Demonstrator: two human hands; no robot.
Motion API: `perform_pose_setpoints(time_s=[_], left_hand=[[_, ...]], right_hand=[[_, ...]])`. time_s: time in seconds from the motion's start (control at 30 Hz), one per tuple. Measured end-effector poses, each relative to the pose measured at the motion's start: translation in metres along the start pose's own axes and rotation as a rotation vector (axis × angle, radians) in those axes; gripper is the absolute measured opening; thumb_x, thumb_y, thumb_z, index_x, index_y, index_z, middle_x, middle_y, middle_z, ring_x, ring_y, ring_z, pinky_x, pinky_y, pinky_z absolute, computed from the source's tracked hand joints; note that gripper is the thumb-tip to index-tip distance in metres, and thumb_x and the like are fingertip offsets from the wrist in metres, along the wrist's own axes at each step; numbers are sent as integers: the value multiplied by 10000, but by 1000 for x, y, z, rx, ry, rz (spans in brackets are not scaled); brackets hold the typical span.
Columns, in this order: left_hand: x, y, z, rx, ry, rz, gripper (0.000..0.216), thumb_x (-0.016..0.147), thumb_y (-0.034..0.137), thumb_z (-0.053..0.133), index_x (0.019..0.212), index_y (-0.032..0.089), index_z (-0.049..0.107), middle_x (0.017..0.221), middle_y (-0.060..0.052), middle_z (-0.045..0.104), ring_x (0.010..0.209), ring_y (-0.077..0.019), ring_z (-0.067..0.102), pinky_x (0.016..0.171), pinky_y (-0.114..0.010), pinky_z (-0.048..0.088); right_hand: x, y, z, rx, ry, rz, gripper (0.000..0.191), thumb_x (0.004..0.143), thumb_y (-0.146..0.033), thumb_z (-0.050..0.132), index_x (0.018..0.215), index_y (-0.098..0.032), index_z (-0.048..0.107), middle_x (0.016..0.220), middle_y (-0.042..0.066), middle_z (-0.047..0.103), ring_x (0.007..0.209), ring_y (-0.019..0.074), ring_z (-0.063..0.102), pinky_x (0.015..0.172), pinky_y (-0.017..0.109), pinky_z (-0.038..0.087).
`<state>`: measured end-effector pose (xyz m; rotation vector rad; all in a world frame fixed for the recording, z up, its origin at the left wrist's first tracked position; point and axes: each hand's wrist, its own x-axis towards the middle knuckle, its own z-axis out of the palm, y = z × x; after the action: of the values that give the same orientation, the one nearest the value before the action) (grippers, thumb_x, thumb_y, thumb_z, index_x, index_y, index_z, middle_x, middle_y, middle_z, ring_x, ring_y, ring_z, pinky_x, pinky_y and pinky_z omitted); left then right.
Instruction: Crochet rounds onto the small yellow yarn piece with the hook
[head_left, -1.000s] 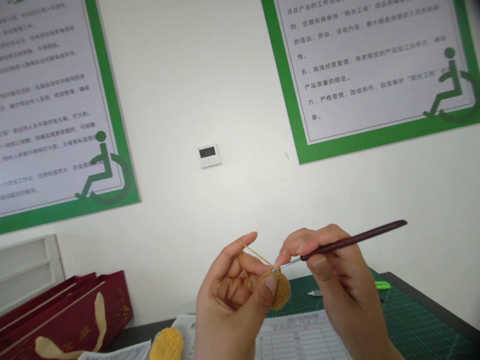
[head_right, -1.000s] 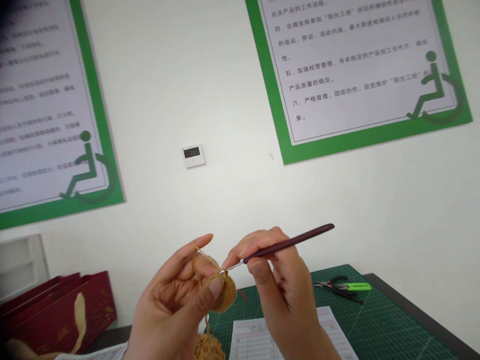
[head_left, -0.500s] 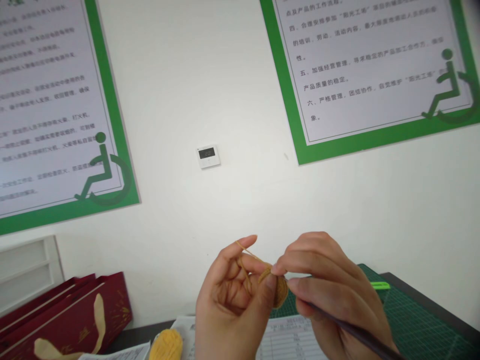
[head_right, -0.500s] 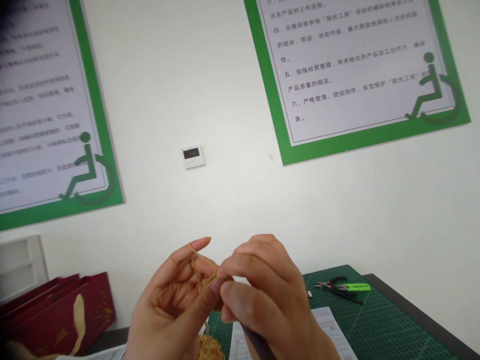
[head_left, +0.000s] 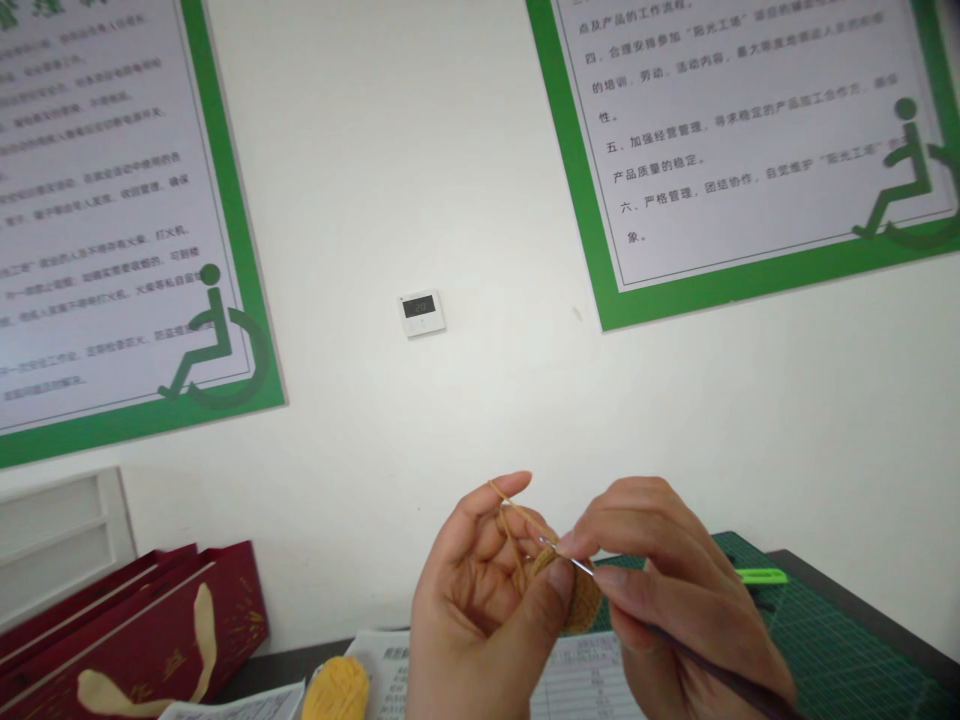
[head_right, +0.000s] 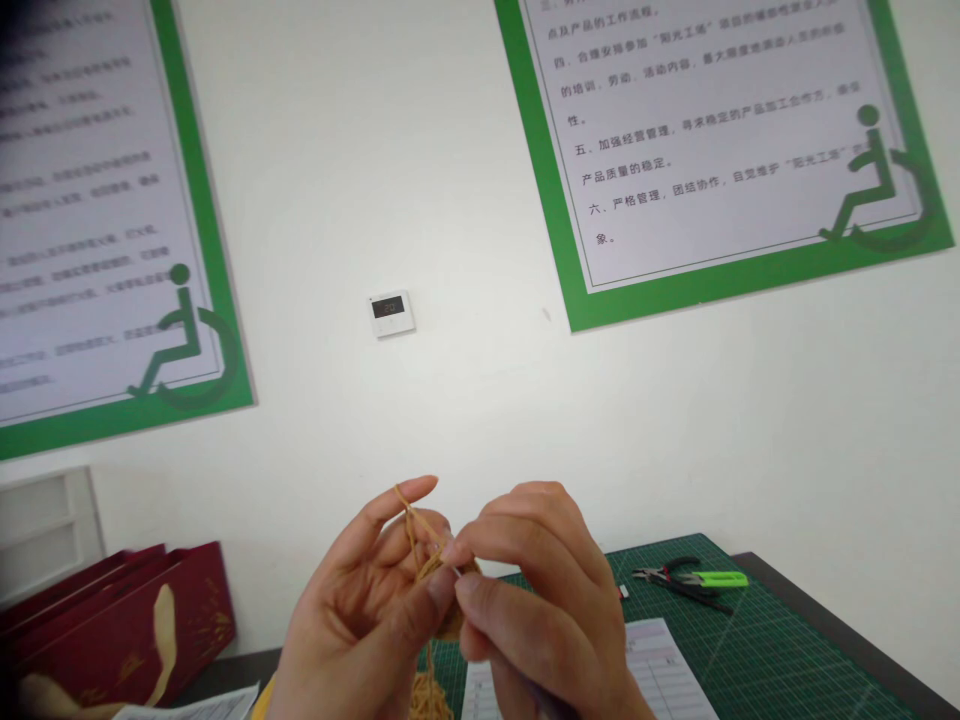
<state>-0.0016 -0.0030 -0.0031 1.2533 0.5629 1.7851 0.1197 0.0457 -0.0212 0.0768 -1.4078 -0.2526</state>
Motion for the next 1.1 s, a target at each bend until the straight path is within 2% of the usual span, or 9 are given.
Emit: perform_pose_setpoints(time_s=[0.23,0.37,0.47,0.63,0.77,0.87,0.97,1.03,1.1], left_hand=[[0,1,-3,-53,39,-45,510,671,161,936,1152,233,784,706,-6,682,617,-112,614,574,-199,503],[0,1,1,-53,83,-38,539,670,125,921,1180,187,758,712,-9,687,631,-132,631,587,-224,541],[-1,-1,7,39,115,76,578,725,92,870,1262,206,689,717,3,702,636,-122,630,610,-209,540],[-3,0,10,141,118,126,666,788,99,809,1384,273,567,717,35,682,610,-130,632,616,-244,539],[0,2,5,155,74,111,655,786,111,814,1378,255,576,691,36,660,585,-129,592,577,-250,493],[1,3,1,134,36,89,616,772,109,830,1340,231,623,694,26,660,582,-116,584,566,-230,472],[2,3,0,92,29,52,600,737,94,860,1292,214,667,715,17,666,606,-109,602,584,-216,474],[2,3,0,56,29,43,580,730,104,869,1270,204,684,729,12,668,621,-112,613,611,-228,493],[2,2,2,42,43,48,588,729,102,870,1277,203,681,734,16,665,610,-104,604,606,-226,493]], right_hand=[[-20,15,10,264,69,217,158,970,-132,590,1069,-234,659,919,33,656,853,199,625,721,419,531],[-23,20,10,10,63,28,182,930,-76,621,998,-239,667,927,21,630,836,181,605,700,399,550],[-21,15,8,-245,41,-105,242,883,3,632,1038,-179,672,890,35,643,776,163,591,661,361,550],[-14,1,4,-178,40,21,161,917,-34,573,1023,-135,641,832,48,652,743,158,603,643,319,541],[-9,-1,-1,-8,110,406,93,981,-152,544,976,-191,629,764,8,622,666,134,582,581,269,480],[-2,2,-1,296,139,831,255,1012,-353,555,812,-202,600,647,-23,559,575,111,512,537,237,430],[3,4,5,664,77,1141,366,948,-477,637,734,-196,542,618,-31,533,567,104,475,552,237,421],[3,5,10,827,31,1222,375,904,-494,690,746,-203,516,655,-31,538,588,106,477,568,242,427],[0,6,14,853,32,1158,350,897,-475,705,769,-214,510,696,-33,545,609,110,491,576,243,438]])
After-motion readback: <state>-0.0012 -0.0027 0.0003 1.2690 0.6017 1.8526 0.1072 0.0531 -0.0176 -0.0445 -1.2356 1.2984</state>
